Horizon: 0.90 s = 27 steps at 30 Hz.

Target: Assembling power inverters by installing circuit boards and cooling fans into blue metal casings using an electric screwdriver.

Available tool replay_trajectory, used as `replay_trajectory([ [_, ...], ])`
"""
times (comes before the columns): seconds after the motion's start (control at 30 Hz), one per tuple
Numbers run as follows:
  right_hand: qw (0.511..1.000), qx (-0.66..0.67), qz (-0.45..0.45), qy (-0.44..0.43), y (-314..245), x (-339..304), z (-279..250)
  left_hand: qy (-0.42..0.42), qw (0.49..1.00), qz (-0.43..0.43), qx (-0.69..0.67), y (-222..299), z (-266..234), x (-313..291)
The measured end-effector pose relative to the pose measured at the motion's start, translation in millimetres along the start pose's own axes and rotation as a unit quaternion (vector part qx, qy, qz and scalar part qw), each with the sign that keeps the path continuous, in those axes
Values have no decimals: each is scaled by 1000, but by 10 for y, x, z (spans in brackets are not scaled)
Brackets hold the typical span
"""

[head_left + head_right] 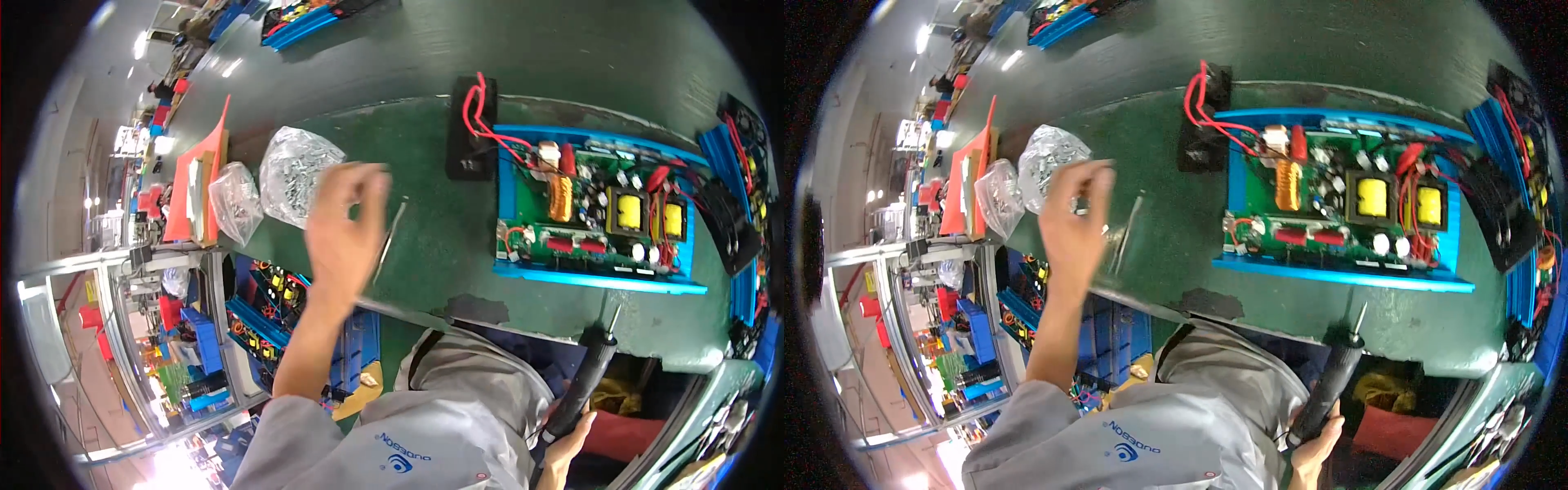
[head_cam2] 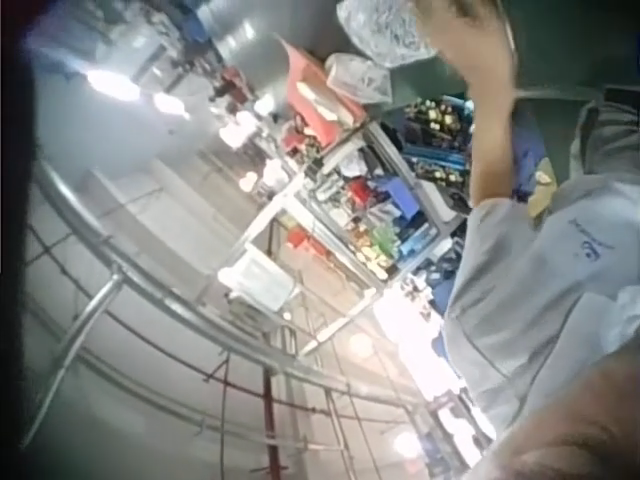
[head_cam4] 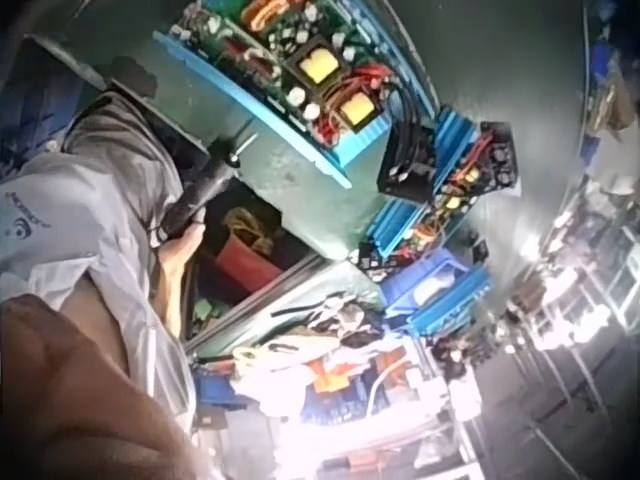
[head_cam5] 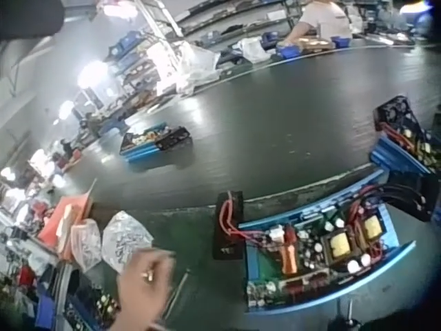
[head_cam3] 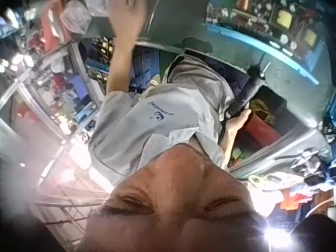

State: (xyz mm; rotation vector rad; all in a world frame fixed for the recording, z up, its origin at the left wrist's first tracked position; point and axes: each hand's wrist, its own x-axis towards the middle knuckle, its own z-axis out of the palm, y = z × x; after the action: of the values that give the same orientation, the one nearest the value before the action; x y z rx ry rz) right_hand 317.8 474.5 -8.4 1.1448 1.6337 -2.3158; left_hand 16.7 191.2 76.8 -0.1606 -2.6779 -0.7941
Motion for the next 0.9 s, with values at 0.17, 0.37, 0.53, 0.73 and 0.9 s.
replay_trajectory([
  [0.17, 998, -37, 41, -43, -11, 133, 82, -4, 986, -98, 136, -721, -90, -120],
  [0.37, 982, -153, -52, -102, -81, 130, 212, -57, 974, 15, 219, -1104, -214, -8],
  [0.53, 971, -144, -117, -151, -222, 145, 228, -118, 990, -44, -71, -634, -166, 276],
  [0.73, 971, -150, -103, -155, -314, 162, 236, -187, 975, 78, -86, 1019, 250, 66],
  [0.9, 970, -142, -112, -159, -349, 191, 269, -276, 950, 139, -47, 1244, 423, 30],
])
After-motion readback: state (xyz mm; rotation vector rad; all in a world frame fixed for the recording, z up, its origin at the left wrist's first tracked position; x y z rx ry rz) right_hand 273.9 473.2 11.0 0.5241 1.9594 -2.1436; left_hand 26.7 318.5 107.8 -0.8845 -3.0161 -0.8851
